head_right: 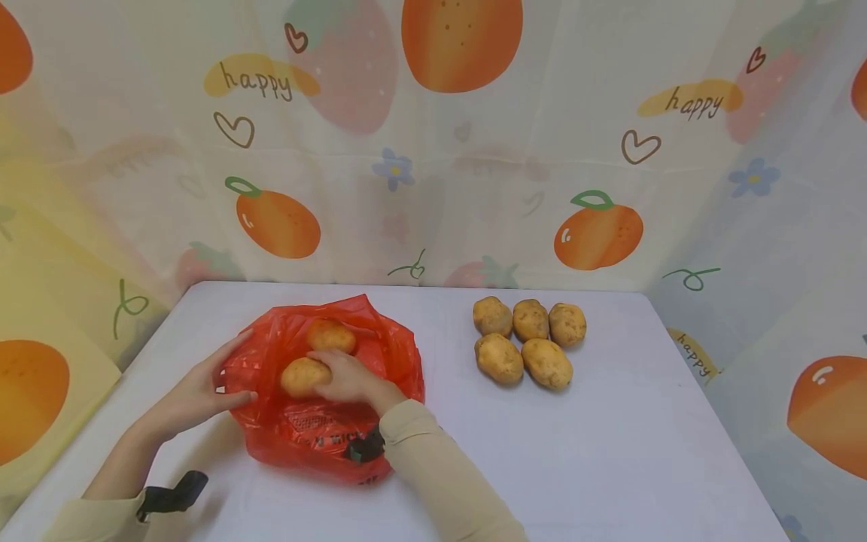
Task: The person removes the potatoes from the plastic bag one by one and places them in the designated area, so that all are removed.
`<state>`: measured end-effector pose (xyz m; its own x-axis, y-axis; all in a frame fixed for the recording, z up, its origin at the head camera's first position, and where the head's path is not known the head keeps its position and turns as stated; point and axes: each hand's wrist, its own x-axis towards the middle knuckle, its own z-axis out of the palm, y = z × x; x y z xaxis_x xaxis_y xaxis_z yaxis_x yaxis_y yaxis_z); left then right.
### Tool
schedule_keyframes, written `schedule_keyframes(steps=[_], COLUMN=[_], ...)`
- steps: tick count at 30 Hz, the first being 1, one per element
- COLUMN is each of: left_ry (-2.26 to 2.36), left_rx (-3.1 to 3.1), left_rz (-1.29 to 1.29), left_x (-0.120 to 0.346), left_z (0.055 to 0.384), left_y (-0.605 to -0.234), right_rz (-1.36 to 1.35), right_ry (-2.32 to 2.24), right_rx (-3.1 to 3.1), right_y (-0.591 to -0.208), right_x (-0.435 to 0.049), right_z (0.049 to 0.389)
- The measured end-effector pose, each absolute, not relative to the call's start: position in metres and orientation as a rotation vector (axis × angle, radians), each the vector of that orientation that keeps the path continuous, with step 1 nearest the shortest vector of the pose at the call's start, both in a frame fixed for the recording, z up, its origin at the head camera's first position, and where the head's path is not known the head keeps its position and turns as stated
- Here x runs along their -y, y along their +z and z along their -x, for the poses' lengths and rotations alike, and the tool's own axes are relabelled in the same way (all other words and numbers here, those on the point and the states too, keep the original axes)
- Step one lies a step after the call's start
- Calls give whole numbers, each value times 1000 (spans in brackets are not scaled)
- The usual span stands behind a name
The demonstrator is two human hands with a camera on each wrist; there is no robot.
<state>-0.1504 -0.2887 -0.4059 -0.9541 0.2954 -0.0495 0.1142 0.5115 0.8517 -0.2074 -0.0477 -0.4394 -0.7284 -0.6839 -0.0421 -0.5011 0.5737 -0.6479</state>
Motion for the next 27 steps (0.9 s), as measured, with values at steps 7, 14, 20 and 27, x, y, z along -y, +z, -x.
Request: schedule_keyframes(steps=[7,14,20,27], left_ry=[1400,1375,1381,1380], left_rx=[-2577,-2600,-2602,-2605], left_rz=[-349,-350,-365,-374], left_x=[288,288,288,288], left_z=[150,150,150,151], left_y=[-405,-405,-405,-406], right_rz=[966,935,892,891], right_ry=[-940,-968,-988,-993], right_rx=[-2549,-2579,-2574,-2576], right_y=[-450,-450,-450,-449], right_x=[52,55,56,57], right_z=[207,205,205,204])
